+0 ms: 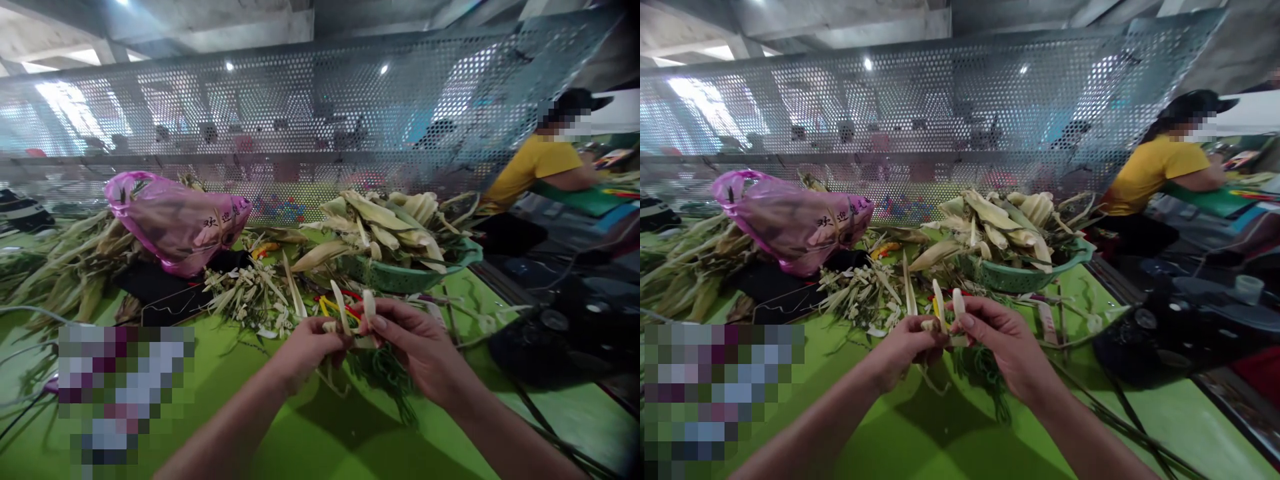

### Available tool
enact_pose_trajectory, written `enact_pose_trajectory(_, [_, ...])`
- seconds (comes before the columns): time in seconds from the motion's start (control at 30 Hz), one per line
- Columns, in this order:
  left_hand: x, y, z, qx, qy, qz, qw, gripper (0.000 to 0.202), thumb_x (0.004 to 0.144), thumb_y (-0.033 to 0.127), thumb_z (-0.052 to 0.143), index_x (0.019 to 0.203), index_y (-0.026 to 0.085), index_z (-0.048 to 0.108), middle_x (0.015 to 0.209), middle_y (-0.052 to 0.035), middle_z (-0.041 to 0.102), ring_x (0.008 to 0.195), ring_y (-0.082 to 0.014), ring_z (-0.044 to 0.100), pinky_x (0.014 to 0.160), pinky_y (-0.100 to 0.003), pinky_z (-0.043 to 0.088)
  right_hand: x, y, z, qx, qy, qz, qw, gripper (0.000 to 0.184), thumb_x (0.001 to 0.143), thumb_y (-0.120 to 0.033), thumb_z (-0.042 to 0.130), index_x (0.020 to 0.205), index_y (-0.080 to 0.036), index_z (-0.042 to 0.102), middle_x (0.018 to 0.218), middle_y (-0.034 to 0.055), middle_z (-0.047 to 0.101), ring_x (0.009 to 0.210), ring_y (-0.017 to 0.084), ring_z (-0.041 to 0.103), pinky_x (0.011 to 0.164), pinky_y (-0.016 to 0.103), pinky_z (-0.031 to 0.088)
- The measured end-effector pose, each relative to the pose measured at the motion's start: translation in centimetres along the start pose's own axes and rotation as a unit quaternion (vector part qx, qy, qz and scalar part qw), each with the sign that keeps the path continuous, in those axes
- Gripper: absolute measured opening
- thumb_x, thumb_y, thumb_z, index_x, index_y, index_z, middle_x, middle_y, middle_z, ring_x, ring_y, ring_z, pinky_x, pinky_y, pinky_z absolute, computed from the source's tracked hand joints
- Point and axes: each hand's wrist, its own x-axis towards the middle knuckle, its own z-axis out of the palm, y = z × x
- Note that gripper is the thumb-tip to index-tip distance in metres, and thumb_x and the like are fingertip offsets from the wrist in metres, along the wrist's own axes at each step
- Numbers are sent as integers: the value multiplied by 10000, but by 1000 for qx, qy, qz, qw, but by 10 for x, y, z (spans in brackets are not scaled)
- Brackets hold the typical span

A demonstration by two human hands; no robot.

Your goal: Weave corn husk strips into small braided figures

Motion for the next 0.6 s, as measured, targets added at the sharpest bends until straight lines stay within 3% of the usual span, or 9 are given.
enact_pose_trajectory(0.13, [1,-1,0,23,-16,6,1000,132,650,256,663,659,131,621,553,10,490,471,-66,364,480,-238,252,1,-6,-5,-123,-40,-25,991,191,793,-398,691,851,-216,690,764,10,663,696,159,603,648,278,495])
enact_pose_trajectory(0.3, [2,0,-2,95,-11,31,995,126,670,227,630,610,159,542,548,39,400,506,-74,320,491,-246,220,1,-16,-5,-269,-93,-103,953,189,868,-362,598,765,-220,668,785,17,617,754,168,597,694,282,481])
enact_pose_trajectory(0.6, [4,0,-8,154,-36,30,987,12,703,179,528,705,167,525,605,40,388,551,-84,321,507,-242,224,2,-15,-9,-383,-113,-118,909,185,914,-312,517,792,-221,622,912,46,593,887,194,586,753,309,483])
